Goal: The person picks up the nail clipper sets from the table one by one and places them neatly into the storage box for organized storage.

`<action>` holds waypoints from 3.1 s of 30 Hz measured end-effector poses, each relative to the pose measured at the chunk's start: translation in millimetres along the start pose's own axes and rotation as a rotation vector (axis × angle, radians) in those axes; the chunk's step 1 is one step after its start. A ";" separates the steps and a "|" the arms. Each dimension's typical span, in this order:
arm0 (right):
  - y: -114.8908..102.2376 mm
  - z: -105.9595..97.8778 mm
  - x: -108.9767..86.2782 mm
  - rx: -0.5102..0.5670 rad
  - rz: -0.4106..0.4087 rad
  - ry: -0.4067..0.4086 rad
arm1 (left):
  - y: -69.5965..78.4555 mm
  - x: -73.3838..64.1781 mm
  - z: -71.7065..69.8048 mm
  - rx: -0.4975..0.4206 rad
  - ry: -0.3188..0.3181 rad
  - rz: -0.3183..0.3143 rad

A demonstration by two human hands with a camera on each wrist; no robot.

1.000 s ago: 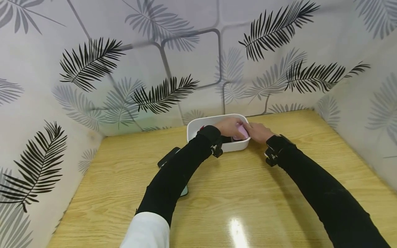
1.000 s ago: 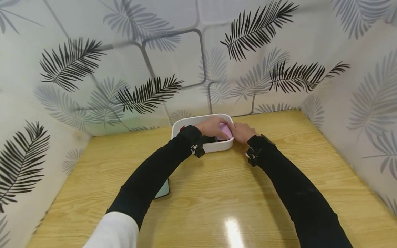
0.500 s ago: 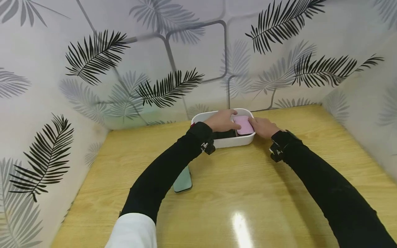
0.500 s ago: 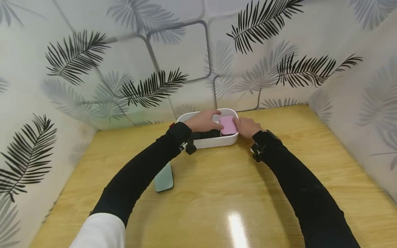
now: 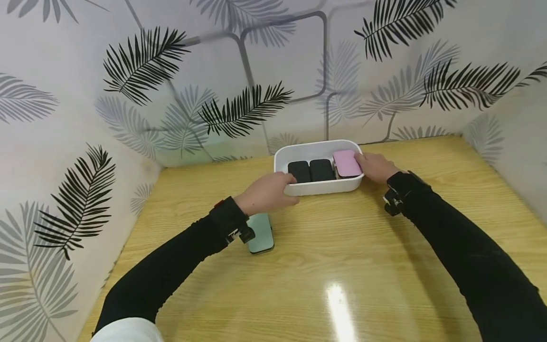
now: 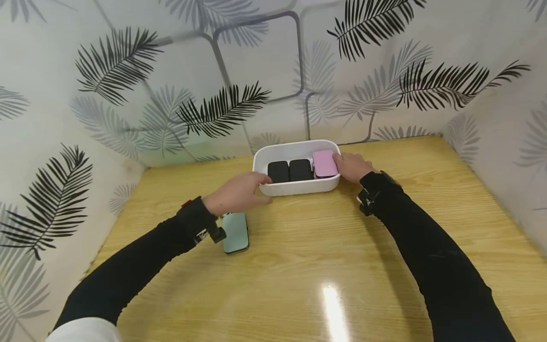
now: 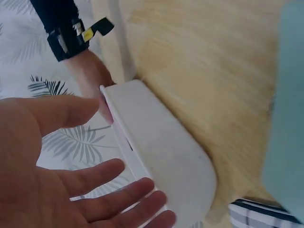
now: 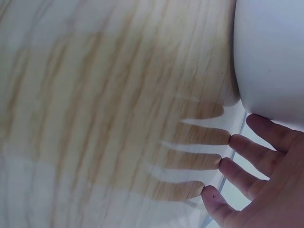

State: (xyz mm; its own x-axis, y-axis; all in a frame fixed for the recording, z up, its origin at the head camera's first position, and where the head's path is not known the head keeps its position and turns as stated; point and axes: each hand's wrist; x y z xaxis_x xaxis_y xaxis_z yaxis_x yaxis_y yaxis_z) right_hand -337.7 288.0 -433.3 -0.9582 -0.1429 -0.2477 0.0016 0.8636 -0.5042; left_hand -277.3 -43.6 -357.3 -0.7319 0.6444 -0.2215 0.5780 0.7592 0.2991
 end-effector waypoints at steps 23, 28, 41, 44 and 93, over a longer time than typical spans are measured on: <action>7.9 3.8 6.8 -0.001 0.007 0.017 | -34.0 -61.1 56.3 0.268 -0.129 -0.094; 5.9 3.4 4.9 -0.007 0.014 0.011 | -33.0 -59.1 52.8 0.164 -0.109 -0.095; 2.0 2.0 -1.3 0.005 -0.003 0.030 | -3.6 -26.3 7.0 0.035 0.056 0.037; 2.5 2.2 -1.4 0.008 0.000 0.035 | 5.0 -10.3 -6.5 0.042 0.092 0.054; 1.6 15.9 9.4 0.007 -0.012 0.076 | 16.7 139.0 -5.3 -0.005 -0.197 0.067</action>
State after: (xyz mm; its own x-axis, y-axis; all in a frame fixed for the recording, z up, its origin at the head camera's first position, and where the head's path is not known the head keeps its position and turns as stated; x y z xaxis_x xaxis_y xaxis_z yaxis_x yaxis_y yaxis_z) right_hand -342.1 280.3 -449.6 -0.9771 -0.1160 -0.1785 -0.0082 0.8585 -0.5128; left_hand -371.3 58.1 -378.2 -0.6070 0.6988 -0.3784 0.6205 0.7143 0.3237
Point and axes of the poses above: each hand's wrist, its own x-axis towards the middle knuckle, its own z-axis out of the palm, y = z × x, and after that the axes turned 6 degrees about -y, right-handed
